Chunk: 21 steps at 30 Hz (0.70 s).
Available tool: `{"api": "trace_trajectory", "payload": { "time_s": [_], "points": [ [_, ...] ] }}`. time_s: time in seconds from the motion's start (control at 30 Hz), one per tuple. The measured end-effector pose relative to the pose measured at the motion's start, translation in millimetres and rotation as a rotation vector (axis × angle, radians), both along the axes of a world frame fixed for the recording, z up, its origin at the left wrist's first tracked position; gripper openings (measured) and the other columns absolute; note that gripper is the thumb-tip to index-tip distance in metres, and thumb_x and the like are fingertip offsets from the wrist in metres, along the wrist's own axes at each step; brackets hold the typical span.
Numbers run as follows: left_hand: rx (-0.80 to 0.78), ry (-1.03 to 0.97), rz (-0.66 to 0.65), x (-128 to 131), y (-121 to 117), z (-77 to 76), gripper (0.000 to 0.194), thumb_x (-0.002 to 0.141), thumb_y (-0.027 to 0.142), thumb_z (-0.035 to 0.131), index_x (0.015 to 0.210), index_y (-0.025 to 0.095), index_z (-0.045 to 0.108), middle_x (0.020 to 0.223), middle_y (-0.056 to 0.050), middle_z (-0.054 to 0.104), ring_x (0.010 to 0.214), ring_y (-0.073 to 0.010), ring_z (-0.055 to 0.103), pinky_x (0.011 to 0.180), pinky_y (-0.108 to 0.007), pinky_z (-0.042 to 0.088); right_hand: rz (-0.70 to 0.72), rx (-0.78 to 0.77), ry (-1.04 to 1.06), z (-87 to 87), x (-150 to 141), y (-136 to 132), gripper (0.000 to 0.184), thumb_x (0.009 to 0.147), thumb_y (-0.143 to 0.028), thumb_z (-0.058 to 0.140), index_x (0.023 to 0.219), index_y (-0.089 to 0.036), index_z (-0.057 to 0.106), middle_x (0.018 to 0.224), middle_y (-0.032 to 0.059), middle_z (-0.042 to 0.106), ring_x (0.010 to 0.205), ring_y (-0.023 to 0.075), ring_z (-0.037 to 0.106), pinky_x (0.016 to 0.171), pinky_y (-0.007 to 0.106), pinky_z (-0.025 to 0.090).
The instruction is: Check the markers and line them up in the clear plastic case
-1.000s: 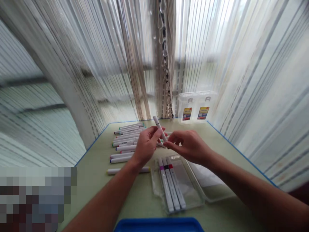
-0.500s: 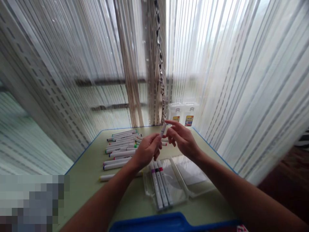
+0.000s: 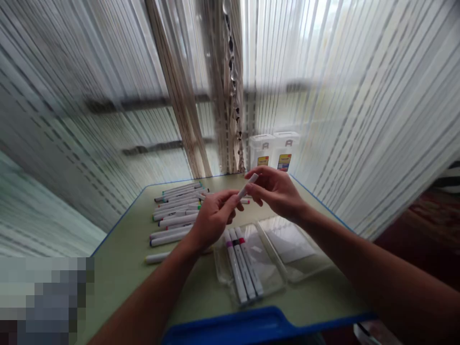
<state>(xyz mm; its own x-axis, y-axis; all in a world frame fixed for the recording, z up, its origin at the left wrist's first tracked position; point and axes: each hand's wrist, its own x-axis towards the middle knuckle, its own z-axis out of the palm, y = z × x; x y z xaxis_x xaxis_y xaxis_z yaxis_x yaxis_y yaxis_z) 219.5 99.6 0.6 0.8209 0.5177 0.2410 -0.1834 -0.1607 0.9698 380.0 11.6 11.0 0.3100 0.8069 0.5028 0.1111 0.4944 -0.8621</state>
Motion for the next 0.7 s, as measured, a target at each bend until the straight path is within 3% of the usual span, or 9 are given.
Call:
{"api": "trace_trajectory", "payload": {
  "time_s": [0.17, 0.33, 0.47, 0.53, 0.63, 0.7],
  "points": [
    [0.127, -0.006, 0.008, -3, 5, 3.1, 0.025, 0.092, 0.033, 0.064, 0.099, 0.01, 0.072, 0.077, -0.006, 0.069, 0.057, -0.0084, 0.05, 0.051, -0.02, 0.036, -0.002, -0.01, 0.067, 0.3, 1, 1, 0.026, 0.084, -0.031, 0.077, 0.099, -0.013, 0.068, 0.063, -0.0027, 0.066, 0.046, 0.007, 0.054, 0.042, 0.021, 0.043],
    [0.055, -0.043, -0.057, 1, 0, 2.6, 0.026, 0.084, 0.033, 0.076, 0.097, 0.011, 0.069, 0.084, -0.007, 0.073, 0.07, -0.0139, 0.065, 0.068, -0.026, 0.053, 0.018, -0.064, -0.015, -3.6, -2, 1, 0.028, 0.077, -0.034, 0.084, 0.091, -0.013, 0.073, 0.069, 0.0005, 0.07, 0.053, 0.0081, 0.057, 0.049, 0.022, 0.047],
    [-0.024, -0.14, 0.094, 4, 3, 0.1, 0.025, 0.086, 0.037, 0.074, 0.09, 0.012, 0.068, 0.075, -0.003, 0.069, 0.063, -0.0116, 0.064, 0.061, -0.023, 0.053, -0.021, -0.148, -0.198, -6.9, -4, 1, 0.032, 0.085, -0.041, 0.075, 0.099, -0.012, 0.076, 0.084, 0.0073, 0.075, 0.066, 0.0118, 0.064, 0.055, 0.023, 0.049],
    [-0.114, -0.214, 0.152, 3, 6, -0.6, 0.026, 0.086, 0.038, 0.073, 0.089, 0.013, 0.066, 0.076, -0.001, 0.068, 0.064, -0.0124, 0.067, 0.065, -0.026, 0.057, 0.025, -0.207, -0.224, -8.7, -6, 1, 0.038, 0.086, -0.044, 0.075, 0.106, -0.012, 0.075, 0.086, 0.0091, 0.076, 0.066, 0.0132, 0.065, 0.054, 0.023, 0.049],
    [-0.199, -0.321, 0.214, 3, 10, 0.1, 0.026, 0.082, 0.036, 0.077, 0.09, 0.014, 0.066, 0.076, 0.0, 0.068, 0.065, -0.0134, 0.069, 0.068, -0.03, 0.061, 0.138, -0.263, -0.149, -9.9, -8, 1, 0.042, 0.084, -0.047, 0.075, 0.105, -0.011, 0.075, 0.075, 0.0075, 0.074, 0.061, 0.014, 0.065, 0.051, 0.024, 0.05],
    [-0.209, -0.358, 0.273, 2, 10, 1.6, 0.025, 0.079, 0.033, 0.079, 0.088, 0.013, 0.067, 0.072, 0.001, 0.067, 0.063, -0.0123, 0.068, 0.065, -0.028, 0.062, 0.131, -0.253, -0.042, -9.4, -7, 1, 0.036, 0.082, -0.046, 0.078, 0.095, -0.012, 0.076, 0.069, 0.0052, 0.071, 0.058, 0.013, 0.064, 0.05, 0.023, 0.05]
  ]
}}
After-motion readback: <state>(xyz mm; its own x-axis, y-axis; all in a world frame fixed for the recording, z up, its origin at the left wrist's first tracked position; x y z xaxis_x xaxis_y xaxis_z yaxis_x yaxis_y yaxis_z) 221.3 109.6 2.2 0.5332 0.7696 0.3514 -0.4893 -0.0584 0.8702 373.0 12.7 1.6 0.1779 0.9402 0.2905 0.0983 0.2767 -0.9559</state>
